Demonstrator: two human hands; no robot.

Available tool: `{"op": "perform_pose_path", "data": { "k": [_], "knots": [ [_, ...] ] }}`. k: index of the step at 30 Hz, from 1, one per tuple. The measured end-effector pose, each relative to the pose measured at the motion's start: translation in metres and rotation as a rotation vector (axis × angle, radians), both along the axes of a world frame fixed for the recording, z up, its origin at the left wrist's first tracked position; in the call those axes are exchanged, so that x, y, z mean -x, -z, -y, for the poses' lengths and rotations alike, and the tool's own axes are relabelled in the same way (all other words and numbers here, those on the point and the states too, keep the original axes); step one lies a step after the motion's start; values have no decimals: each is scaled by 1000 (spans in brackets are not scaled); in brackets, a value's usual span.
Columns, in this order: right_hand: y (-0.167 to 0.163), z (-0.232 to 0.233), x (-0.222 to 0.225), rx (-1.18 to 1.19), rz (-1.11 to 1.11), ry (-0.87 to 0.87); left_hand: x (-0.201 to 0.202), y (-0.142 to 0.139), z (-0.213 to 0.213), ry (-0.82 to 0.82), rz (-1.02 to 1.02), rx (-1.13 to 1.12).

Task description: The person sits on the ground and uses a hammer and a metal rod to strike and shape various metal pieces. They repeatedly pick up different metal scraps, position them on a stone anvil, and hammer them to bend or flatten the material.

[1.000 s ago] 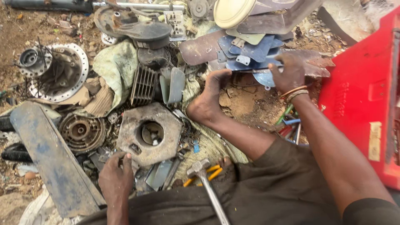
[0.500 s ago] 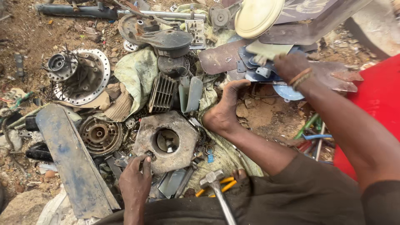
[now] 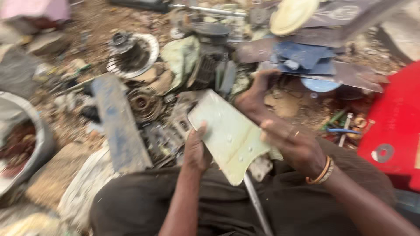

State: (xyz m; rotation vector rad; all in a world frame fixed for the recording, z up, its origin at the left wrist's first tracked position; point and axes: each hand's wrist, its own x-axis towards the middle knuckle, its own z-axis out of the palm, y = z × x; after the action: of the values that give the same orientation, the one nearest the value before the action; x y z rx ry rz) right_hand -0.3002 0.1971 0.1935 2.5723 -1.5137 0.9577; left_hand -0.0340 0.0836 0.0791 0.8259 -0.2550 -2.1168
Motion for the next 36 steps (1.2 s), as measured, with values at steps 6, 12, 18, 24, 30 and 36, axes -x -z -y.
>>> {"op": "perform_pose_path", "data": {
  "k": [6,12,18,24,30,36],
  "knots": [
    [34,15,-73,-994,1499,467,-21,-5,-24,-328,441,369],
    [67,24,-88,-1170,1152,230,-48,-42,-46,-286,150,295],
    [95,26,-91,-1341,1066,281,-13,-65,-23,59,-618,500],
    [116,4,-91,-1248,1046,211,-7,-88,-37,160,-30,531],
    [121,-2,-97,-1010,1189,175,12,-88,-38,376,765,740],
    [117,-11,-93,-673,856,111,28,-53,-51,173,1231,1003]
  ]
}}
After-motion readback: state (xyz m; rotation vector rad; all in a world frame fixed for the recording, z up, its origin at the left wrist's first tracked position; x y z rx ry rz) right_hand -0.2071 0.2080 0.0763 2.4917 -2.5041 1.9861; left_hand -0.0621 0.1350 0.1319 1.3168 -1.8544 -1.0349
